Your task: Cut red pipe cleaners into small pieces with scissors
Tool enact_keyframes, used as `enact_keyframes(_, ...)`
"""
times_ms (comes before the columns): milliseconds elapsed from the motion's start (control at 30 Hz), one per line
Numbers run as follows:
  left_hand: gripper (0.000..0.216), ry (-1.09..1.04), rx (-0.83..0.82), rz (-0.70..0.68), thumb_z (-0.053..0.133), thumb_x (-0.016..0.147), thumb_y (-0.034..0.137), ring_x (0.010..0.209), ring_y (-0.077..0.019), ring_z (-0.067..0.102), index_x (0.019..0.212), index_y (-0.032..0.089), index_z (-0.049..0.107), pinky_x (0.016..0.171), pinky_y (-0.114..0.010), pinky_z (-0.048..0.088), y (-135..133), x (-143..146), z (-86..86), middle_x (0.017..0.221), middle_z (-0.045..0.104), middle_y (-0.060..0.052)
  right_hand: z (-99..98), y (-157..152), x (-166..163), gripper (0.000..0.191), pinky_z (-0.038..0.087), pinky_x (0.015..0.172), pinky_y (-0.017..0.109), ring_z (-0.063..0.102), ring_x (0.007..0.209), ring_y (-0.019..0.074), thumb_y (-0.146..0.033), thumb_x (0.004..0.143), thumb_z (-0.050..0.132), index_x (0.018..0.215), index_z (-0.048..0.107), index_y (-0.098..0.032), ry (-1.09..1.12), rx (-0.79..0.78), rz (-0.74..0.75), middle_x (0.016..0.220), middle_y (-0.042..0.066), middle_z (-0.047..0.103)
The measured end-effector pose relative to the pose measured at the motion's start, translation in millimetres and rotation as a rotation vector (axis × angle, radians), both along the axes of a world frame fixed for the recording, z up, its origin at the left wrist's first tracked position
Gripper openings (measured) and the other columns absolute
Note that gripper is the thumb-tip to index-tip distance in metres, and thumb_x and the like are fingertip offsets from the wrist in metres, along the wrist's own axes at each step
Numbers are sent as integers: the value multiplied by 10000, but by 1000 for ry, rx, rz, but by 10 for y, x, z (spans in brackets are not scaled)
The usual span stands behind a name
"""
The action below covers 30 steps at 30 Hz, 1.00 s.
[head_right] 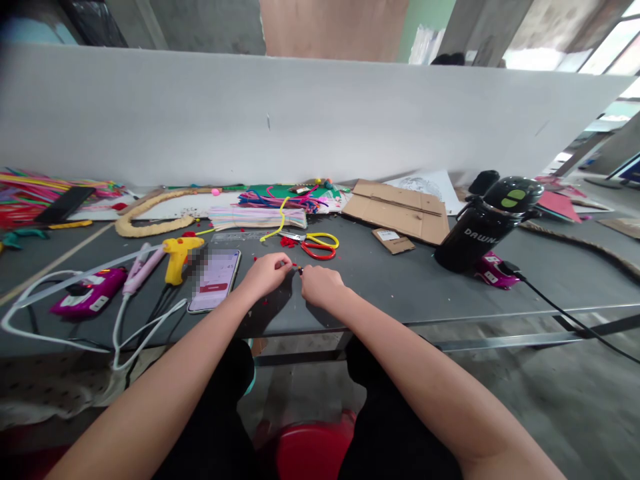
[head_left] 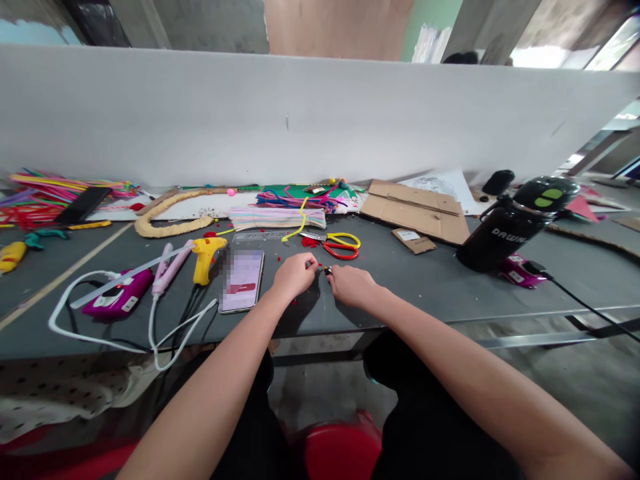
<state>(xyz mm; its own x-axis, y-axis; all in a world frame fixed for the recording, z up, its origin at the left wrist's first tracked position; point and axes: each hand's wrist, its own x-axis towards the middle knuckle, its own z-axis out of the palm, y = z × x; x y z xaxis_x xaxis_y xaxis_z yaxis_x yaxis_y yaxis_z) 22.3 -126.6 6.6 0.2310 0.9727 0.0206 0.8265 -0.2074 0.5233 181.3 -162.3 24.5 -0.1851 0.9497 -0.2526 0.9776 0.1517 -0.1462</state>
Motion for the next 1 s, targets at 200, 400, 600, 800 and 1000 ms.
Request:
enact_keyframes(200, 224, 10, 2, -14, 525, 862, 353, 777, -190, 630, 898, 248, 720, 637, -270, 395, 23, 7, -37, 920, 736, -51, 3, 15, 3, 414, 514, 775, 375, 683, 998, 293, -372, 987, 302, 1152, 603, -139, 2, -15, 5, 1098, 198, 691)
enact_keyframes(400, 238, -11, 8, -35, 529, 859, 363, 731, -180, 614, 903, 236, 726, 599, -266, 362, 43, -21, -68, 872, 731, -53, 31, 19, -8, 418, 512, 773, 375, 676, 1009, 299, -370, 987, 309, 1159, 607, -132, 0, -30, 1, 1111, 201, 685)
enact_keyframes(600, 237, -21, 20, -32, 535, 856, 355, 726, -179, 610, 914, 237, 732, 598, -265, 361, 65, -28, -81, 872, 729, -49, 49, 37, -29, 417, 513, 769, 389, 672, 1011, 314, -360, 980, 316, 1157, 617, -132, 1, -36, 2, 1119, 200, 684)
enact_keyframes(800, 243, -8, 11, -17, 531, 863, 358, 752, -183, 619, 929, 239, 732, 619, -262, 378, 48, -31, -51, 896, 736, -57, 41, 40, -9, 422, 509, 779, 369, 677, 1003, 295, -380, 986, 306, 1149, 616, -145, 0, -34, 1, 1118, 187, 687)
enact_keyframes(1000, 209, -26, 5, -22, 540, 856, 345, 759, -183, 621, 869, 240, 720, 616, -266, 369, 17, -44, -26, 891, 734, -50, 13, -36, 33, 440, 502, 769, 387, 684, 952, 291, -411, 998, 266, 1133, 598, -154, 4, -2, -17, 1082, 181, 696)
